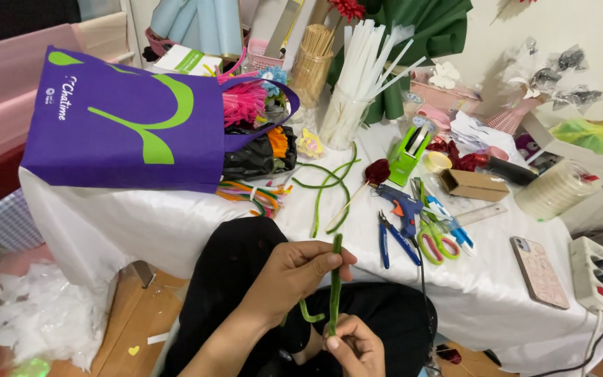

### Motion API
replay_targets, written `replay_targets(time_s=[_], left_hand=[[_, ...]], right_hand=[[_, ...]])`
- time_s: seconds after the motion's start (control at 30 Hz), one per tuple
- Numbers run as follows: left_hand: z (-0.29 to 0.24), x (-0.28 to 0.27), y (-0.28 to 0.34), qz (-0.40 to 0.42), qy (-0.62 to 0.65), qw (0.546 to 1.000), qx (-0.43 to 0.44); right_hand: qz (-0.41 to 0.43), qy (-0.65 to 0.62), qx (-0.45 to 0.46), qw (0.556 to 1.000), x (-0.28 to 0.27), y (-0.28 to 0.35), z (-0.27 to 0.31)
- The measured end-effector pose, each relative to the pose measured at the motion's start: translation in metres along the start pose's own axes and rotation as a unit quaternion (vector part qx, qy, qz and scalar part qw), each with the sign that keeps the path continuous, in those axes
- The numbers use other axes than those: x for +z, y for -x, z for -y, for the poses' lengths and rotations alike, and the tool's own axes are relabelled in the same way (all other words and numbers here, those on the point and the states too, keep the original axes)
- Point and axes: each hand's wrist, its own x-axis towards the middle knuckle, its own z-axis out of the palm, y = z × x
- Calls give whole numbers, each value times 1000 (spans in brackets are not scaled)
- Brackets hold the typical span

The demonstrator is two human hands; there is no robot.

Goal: The person sits at a craft table and shapes green pipe cleaners into leaf-like forms. They bend and twist the pipe cleaners by hand, then use a ruler to measure the length of the formed pieces. The person continues to refine the shape of the leaves throughout the clip.

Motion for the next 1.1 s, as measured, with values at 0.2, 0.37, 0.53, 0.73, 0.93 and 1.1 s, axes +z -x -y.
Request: replay_targets(time_s=[0.2, 0.37, 0.53, 0.73, 0.93, 1.1], left_hand=[[-6, 0, 1, -25, -125, 987, 94], [-4, -4, 7, -57, -134, 984, 107], [2, -2, 5, -50, -97, 984, 142], [16, 0, -3, -54, -9, 992, 118], [7, 9, 0, -66, -58, 986, 142], [4, 12, 2, -94, -44, 979, 173]], right_hand=[[23, -28, 41, 998, 9, -1, 4], [18, -21, 58, 998, 27, -1, 16], [42, -1, 17, 999, 20, -2, 11], [4, 40, 14, 999, 3, 1, 3], [10, 69, 21, 997, 3, 0, 2], [25, 66, -17, 997, 7, 1, 8]])
